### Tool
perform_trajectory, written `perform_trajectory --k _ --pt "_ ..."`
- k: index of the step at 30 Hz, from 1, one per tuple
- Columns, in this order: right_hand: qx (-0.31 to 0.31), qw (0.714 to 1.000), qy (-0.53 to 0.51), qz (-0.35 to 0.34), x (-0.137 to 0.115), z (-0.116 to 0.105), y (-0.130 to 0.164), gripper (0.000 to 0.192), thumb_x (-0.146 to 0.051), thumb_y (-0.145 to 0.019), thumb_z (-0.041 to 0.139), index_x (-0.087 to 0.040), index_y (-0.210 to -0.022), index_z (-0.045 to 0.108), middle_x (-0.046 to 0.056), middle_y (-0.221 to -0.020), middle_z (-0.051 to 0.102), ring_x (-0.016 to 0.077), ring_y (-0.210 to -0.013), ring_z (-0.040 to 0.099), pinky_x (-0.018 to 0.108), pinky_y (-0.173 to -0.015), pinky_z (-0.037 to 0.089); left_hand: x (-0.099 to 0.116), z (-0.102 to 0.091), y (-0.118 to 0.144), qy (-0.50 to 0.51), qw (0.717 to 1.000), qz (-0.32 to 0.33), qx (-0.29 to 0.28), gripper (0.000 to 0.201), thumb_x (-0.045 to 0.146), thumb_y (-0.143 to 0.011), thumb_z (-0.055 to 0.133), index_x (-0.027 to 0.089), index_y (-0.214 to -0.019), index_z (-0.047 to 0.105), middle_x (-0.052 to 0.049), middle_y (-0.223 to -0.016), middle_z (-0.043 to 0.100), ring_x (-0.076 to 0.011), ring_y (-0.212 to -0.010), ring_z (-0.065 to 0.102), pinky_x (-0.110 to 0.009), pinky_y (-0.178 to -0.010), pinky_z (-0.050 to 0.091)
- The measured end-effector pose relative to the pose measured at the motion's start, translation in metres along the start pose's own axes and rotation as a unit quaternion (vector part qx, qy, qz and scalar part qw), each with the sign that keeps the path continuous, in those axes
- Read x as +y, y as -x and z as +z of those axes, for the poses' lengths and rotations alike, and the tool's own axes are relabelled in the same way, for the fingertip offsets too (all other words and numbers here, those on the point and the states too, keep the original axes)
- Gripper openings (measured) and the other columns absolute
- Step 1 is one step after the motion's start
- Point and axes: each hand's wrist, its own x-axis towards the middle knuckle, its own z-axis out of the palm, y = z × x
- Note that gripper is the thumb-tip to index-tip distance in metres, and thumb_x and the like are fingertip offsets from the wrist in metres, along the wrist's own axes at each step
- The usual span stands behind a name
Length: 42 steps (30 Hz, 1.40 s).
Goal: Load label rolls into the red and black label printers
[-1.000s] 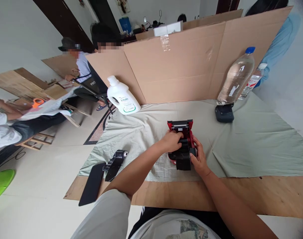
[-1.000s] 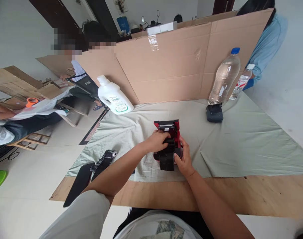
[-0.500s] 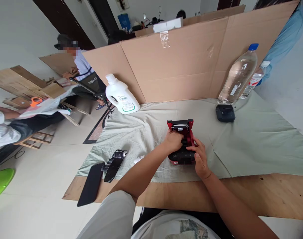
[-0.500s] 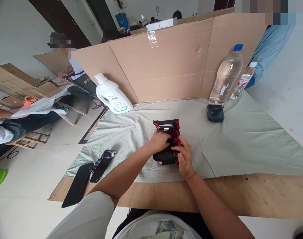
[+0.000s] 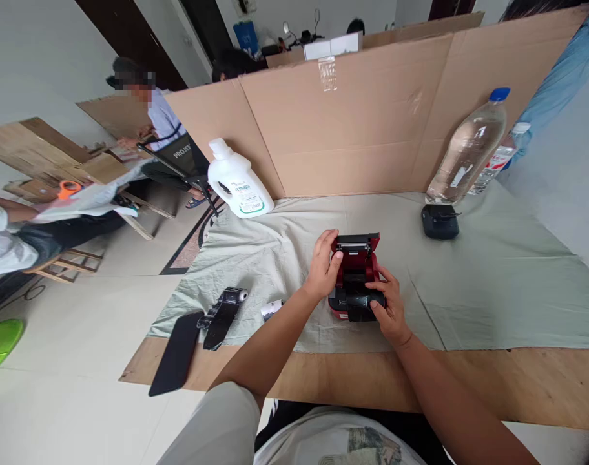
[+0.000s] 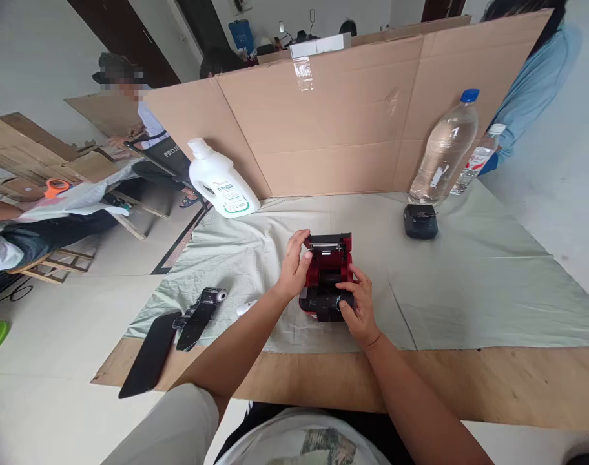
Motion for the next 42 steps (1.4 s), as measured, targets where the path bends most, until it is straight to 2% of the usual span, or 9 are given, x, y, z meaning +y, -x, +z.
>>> perform_trajectory --k 2,5,9,14,17,19,22,32,42 --pt "-0.001 1.0 -0.009 0.003 0.0 0.0 0.001 0.038 -0.042 -0.089 0.049 -0.026 -0.123 0.055 0.01 -0.149 0.038 0.0323 -0.14 0.034 0.057 -0.11 0.035 0.0 0.002 0.008 0.02 1.0 0.008 0.02 0.047 0.045 -0.101 0.029 0.017 -0.135 0.045 -0.016 -0.131 0.052 -0.026 -0.127 0.046 -0.047 -0.108 0.037" --pt "0.003 1.0 -0.025 0.015 0.002 0.0 0.002 0.059 -0.045 -0.089 0.049 -0.027 -0.144 0.035 0.01 -0.158 0.025 0.0327 -0.145 0.027 0.056 -0.111 0.036 0.006 0.0 0.025 0.043 0.998 0.027 0.037 0.042 0.041 -0.101 0.03 0.018 -0.131 0.049 -0.015 -0.124 0.054 -0.0249 -0.12 0.049 -0.047 -0.104 0.04" --pt "0.001 1.0 -0.02 0.021 0.004 0.001 0.004 0.068 -0.045 -0.09 0.049 -0.027 -0.15 0.025 0.011 -0.158 0.025 0.0328 -0.145 0.029 0.055 -0.108 0.039 0.013 -0.004 0.049 0.067 0.997 0.039 0.026 0.045 0.046 -0.101 0.026 0.019 -0.129 0.049 -0.015 -0.125 0.054 -0.0268 -0.121 0.049 -0.049 -0.102 0.04" --pt "0.013 1.0 0.025 0.003 0.001 0.002 0.004 0.071 -0.05 -0.087 0.053 -0.025 -0.149 0.026 0.013 -0.151 0.035 0.0326 -0.139 0.037 0.057 -0.11 0.037 0.012 -0.002 0.077 0.019 0.999 0.049 0.013 0.049 0.05 -0.1 0.024 0.019 -0.127 0.05 -0.016 -0.121 0.057 -0.029 -0.12 0.051 -0.051 -0.1 0.037" --pt "0.004 0.997 0.069 -0.038 -0.003 0.001 0.002 0.065 -0.055 -0.087 0.054 -0.026 -0.142 0.038 0.013 -0.147 0.04 0.0337 -0.135 0.04 0.059 -0.11 0.035 0.01 0.004 0.087 -0.007 0.998 0.061 0.011 0.047 0.047 -0.1 0.027 0.018 -0.128 0.048 -0.016 -0.119 0.058 -0.0298 -0.121 0.051 -0.052 -0.101 0.034" --pt "-0.003 0.994 0.094 -0.054 -0.005 0.0 0.0 0.056 -0.058 -0.088 0.051 -0.026 -0.134 0.047 0.012 -0.142 0.045 0.0339 -0.132 0.043 0.06 -0.108 0.036 0.009 0.01 0.091 -0.015 0.997 0.066 0.029 0.045 0.044 -0.099 0.028 0.017 -0.13 0.046 -0.017 -0.12 0.057 -0.0299 -0.122 0.051 -0.052 -0.101 0.035" --pt "0.001 0.992 0.109 -0.061 -0.006 -0.001 -0.003 0.051 -0.06 -0.089 0.048 -0.025 -0.126 0.053 0.012 -0.137 0.05 0.0337 -0.128 0.046 0.061 -0.106 0.037 0.007 0.017 0.094 -0.015 0.995 0.068 0.067 0.042 0.039 -0.099 0.03 0.016 -0.129 0.046 -0.017 -0.121 0.056 -0.0295 -0.122 0.051 -0.051 -0.099 0.037" --pt "0.039 0.987 0.138 -0.075 -0.009 0.002 -0.007 0.032 -0.046 -0.088 0.055 -0.024 -0.111 0.058 0.011 -0.121 0.059 0.0302 -0.115 0.052 0.056 -0.099 0.043 0.0 0.025 0.099 -0.047 0.989 0.082 0.112 0.037 0.035 -0.097 0.031 0.017 -0.125 0.047 -0.014 -0.112 0.059 -0.0278 -0.116 0.056 -0.047 -0.094 0.041" --pt "0.03 0.993 0.1 -0.057 0.001 0.005 0.003 0.043 -0.054 -0.092 0.046 -0.024 -0.122 0.055 0.012 -0.131 0.054 0.0309 -0.121 0.049 0.057 -0.103 0.039 0.0 0.027 0.101 -0.012 0.992 0.064 0.106 0.037 0.035 -0.098 0.033 0.017 -0.127 0.046 -0.015 -0.116 0.057 -0.0288 -0.12 0.052 -0.051 -0.098 0.041"
